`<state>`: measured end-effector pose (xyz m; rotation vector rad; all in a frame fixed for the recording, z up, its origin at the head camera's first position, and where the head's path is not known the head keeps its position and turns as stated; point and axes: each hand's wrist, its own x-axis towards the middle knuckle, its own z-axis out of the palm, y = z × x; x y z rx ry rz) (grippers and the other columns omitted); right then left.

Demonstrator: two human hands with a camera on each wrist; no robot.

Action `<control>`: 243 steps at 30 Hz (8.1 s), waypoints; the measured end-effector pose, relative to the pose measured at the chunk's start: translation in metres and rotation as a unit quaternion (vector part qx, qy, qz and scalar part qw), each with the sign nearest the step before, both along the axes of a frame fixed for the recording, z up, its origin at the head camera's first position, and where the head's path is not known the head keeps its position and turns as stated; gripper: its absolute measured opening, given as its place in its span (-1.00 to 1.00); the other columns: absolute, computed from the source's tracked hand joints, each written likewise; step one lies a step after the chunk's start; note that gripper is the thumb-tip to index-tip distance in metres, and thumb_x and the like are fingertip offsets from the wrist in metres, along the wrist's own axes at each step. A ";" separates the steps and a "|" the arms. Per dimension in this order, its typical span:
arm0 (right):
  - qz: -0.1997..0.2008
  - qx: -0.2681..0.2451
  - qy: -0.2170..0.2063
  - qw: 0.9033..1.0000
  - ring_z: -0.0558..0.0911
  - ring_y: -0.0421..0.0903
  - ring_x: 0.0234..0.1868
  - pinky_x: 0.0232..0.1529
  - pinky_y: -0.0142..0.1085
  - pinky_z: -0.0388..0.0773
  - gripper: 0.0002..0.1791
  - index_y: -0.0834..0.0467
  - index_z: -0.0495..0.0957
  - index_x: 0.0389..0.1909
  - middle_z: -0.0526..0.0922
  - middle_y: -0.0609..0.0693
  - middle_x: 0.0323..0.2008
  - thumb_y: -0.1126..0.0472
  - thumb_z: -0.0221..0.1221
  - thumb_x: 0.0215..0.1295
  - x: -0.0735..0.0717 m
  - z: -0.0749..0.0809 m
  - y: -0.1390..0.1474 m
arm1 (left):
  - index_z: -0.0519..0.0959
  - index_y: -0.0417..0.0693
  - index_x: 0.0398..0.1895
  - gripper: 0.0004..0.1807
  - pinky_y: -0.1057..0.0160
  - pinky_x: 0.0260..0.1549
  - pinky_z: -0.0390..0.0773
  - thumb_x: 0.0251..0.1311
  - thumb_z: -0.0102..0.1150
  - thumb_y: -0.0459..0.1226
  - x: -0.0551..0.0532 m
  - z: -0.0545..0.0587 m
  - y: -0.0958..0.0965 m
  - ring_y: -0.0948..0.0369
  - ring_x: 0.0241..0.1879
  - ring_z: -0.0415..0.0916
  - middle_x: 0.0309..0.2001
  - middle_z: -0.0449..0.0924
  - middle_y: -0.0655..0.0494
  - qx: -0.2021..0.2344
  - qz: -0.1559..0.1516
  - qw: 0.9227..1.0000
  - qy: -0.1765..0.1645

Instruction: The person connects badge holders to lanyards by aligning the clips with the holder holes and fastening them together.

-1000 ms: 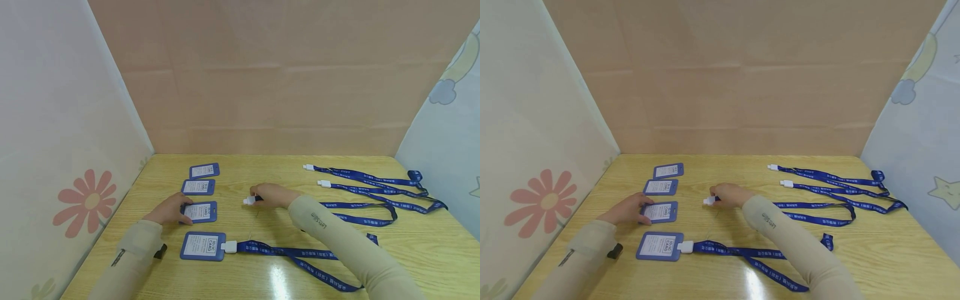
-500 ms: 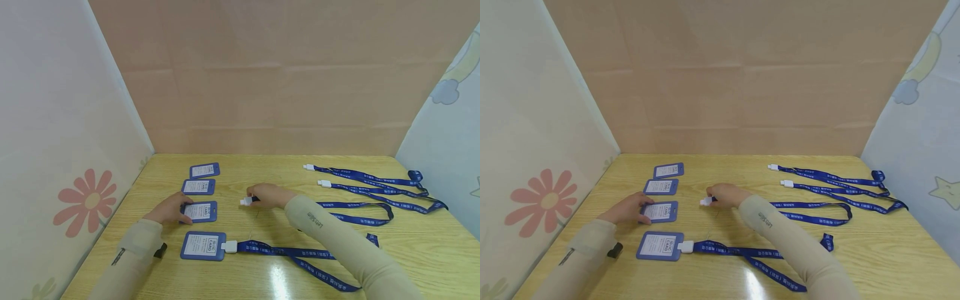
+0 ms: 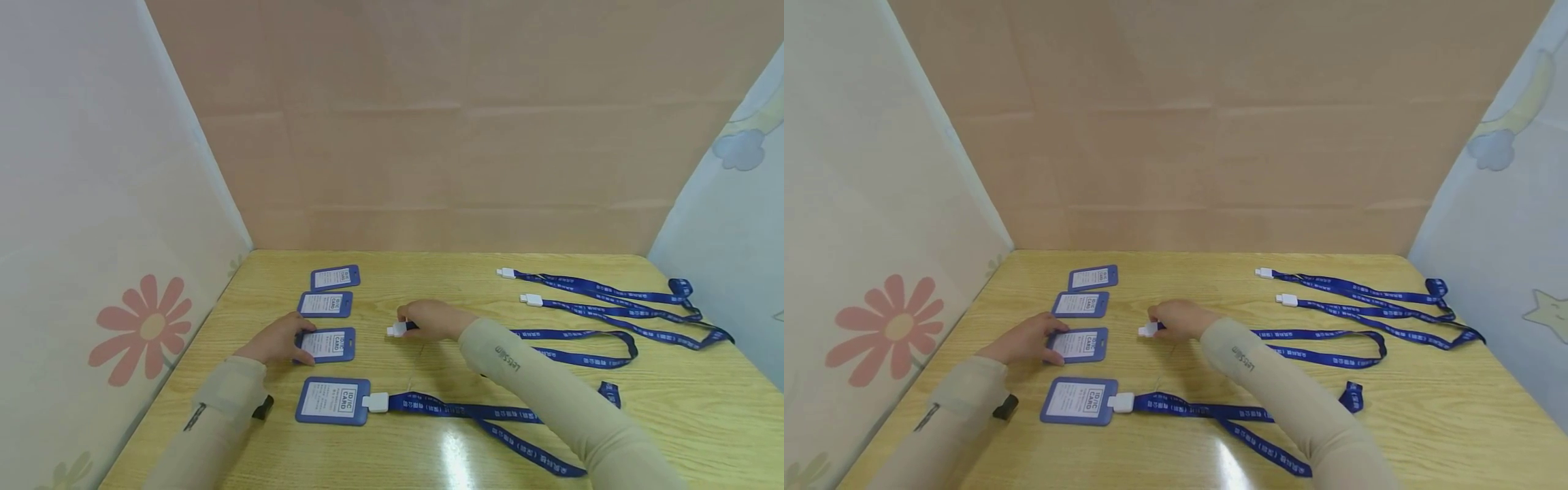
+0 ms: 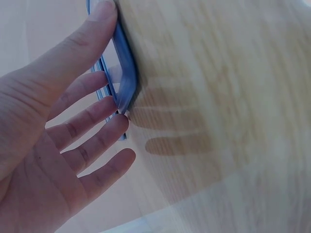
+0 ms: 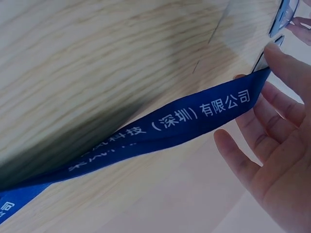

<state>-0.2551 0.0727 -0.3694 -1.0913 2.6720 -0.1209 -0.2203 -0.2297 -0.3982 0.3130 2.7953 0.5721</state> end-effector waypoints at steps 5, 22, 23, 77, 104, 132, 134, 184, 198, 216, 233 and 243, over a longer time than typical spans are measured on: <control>0.000 0.003 0.002 1.000 0.48 -0.25 -0.35 -0.18 -0.35 0.54 -0.78 0.09 0.53 -0.18 0.65 -0.08 -0.25 0.08 0.21 0.22 -0.001 -0.002 -0.003 | 0.52 -0.19 0.06 -0.30 -0.11 0.24 0.32 -0.24 0.51 -0.13 -0.001 0.001 0.001 -0.02 0.10 0.39 0.11 0.46 -0.14 0.001 -0.004 1.000 0.003; -0.005 0.019 0.000 1.000 0.44 -0.25 -0.39 -0.27 -0.37 0.49 -0.78 0.05 0.52 -0.18 0.63 -0.12 -0.30 0.04 0.20 0.23 -0.002 -0.005 -0.010 | 0.52 -0.26 0.04 -0.29 -0.06 0.18 0.40 -0.27 0.52 -0.15 0.002 0.004 0.000 0.04 -0.01 0.43 0.03 0.50 -0.13 0.009 -0.020 1.000 0.015; -0.005 0.022 0.001 1.000 0.45 -0.26 -0.38 -0.26 -0.38 0.49 -0.77 0.05 0.52 -0.17 0.63 -0.12 -0.29 0.04 0.19 0.23 -0.002 -0.005 -0.010 | 0.52 -0.26 0.03 -0.29 -0.06 0.18 0.40 -0.27 0.52 -0.15 0.002 0.004 0.000 0.04 0.00 0.43 0.03 0.50 -0.13 0.008 -0.020 1.000 0.015; 0.027 0.024 0.021 0.999 0.57 -0.26 -0.26 -0.10 -0.37 0.57 -0.72 0.05 0.58 -0.11 0.68 -0.09 -0.17 0.01 0.21 0.21 0.003 -0.010 -0.040 | 0.53 -0.20 0.05 -0.30 -0.07 0.20 0.38 -0.27 0.52 -0.15 0.002 0.001 0.001 0.03 0.05 0.42 0.06 0.49 -0.10 0.005 -0.006 1.000 0.012; 0.028 0.017 0.020 0.999 0.55 -0.26 -0.31 -0.17 -0.40 0.57 -0.75 0.06 0.60 -0.16 0.69 -0.09 -0.20 0.02 0.20 0.22 0.007 -0.014 -0.049 | 0.52 -0.22 0.05 -0.31 -0.08 0.23 0.35 -0.26 0.51 -0.17 0.003 0.000 0.004 0.01 0.08 0.41 0.08 0.49 -0.11 0.005 0.001 1.000 0.011; 0.037 0.019 0.017 0.999 0.52 -0.26 -0.32 -0.18 -0.44 0.54 -0.74 0.08 0.58 -0.15 0.67 -0.09 -0.21 0.04 0.21 0.21 0.006 -0.016 -0.062 | 0.54 -0.22 0.02 -0.33 -0.05 0.22 0.37 -0.27 0.52 -0.17 0.005 0.004 0.006 0.03 0.05 0.42 0.03 0.50 -0.10 0.005 0.010 1.000 0.010; 0.039 0.017 0.020 0.999 0.48 -0.26 -0.37 -0.25 -0.45 0.51 -0.76 0.08 0.58 -0.19 0.66 -0.09 -0.26 0.05 0.22 0.20 0.006 -0.017 -0.063 | 0.54 -0.22 0.01 -0.34 -0.06 0.22 0.36 -0.26 0.51 -0.17 0.004 0.004 0.007 0.01 0.06 0.42 0.04 0.50 -0.11 -0.001 0.010 1.000 0.010; 0.020 0.016 0.017 1.000 0.36 -0.23 -0.48 -0.45 -0.45 0.27 -0.78 0.08 0.47 -0.48 0.44 -0.15 -0.53 0.09 0.30 0.11 0.003 -0.019 -0.073 | 0.59 -0.30 -0.06 -0.37 0.22 -0.19 0.43 -0.35 0.52 -0.28 -0.007 -0.002 0.011 0.19 -0.29 0.34 -0.13 0.53 -0.08 0.012 0.017 1.000 -0.007; 0.011 0.016 0.012 1.000 0.39 -0.23 -0.48 -0.44 -0.45 0.31 -0.80 0.06 0.47 -0.47 0.47 -0.15 -0.52 0.10 0.32 0.09 0.002 -0.019 -0.078 | 0.58 -0.30 -0.05 -0.36 0.29 -0.33 0.28 -0.36 0.52 -0.29 -0.008 -0.001 0.010 0.18 -0.34 0.27 -0.22 0.50 -0.05 0.006 0.006 1.000 -0.006; 0.004 0.013 0.003 1.000 0.40 -0.23 -0.46 -0.41 -0.46 0.33 -0.85 0.08 0.54 -0.39 0.52 -0.15 -0.49 0.14 0.30 0.11 0.007 -0.011 -0.075 | 0.60 -0.32 -0.11 -0.40 0.31 -0.36 0.27 -0.38 0.53 -0.31 -0.009 0.000 0.016 0.19 -0.37 0.27 -0.20 0.55 -0.11 0.019 -0.009 1.000 0.000; -0.010 0.026 0.018 0.999 0.43 -0.23 -0.43 -0.37 -0.46 0.40 -0.83 0.05 0.55 -0.33 0.59 -0.14 -0.42 0.11 0.30 0.11 0.007 -0.009 -0.069 | 0.62 -0.28 -0.14 -0.43 0.33 -0.41 0.25 -0.38 0.54 -0.30 -0.013 0.002 0.025 0.19 -0.40 0.27 -0.15 0.61 -0.13 0.020 0.001 1.000 -0.012; 0.004 -0.001 0.032 0.999 0.57 -0.15 -0.24 -0.21 -0.31 0.56 -0.67 0.09 0.56 -0.11 0.62 -0.01 -0.20 -0.01 0.21 0.20 -0.001 -0.009 -0.035 | 0.57 -0.31 -0.04 -0.34 0.30 -0.33 0.32 -0.36 0.54 -0.30 -0.007 -0.001 0.023 0.17 -0.33 0.31 -0.21 0.52 -0.06 0.023 0.003 0.999 -0.025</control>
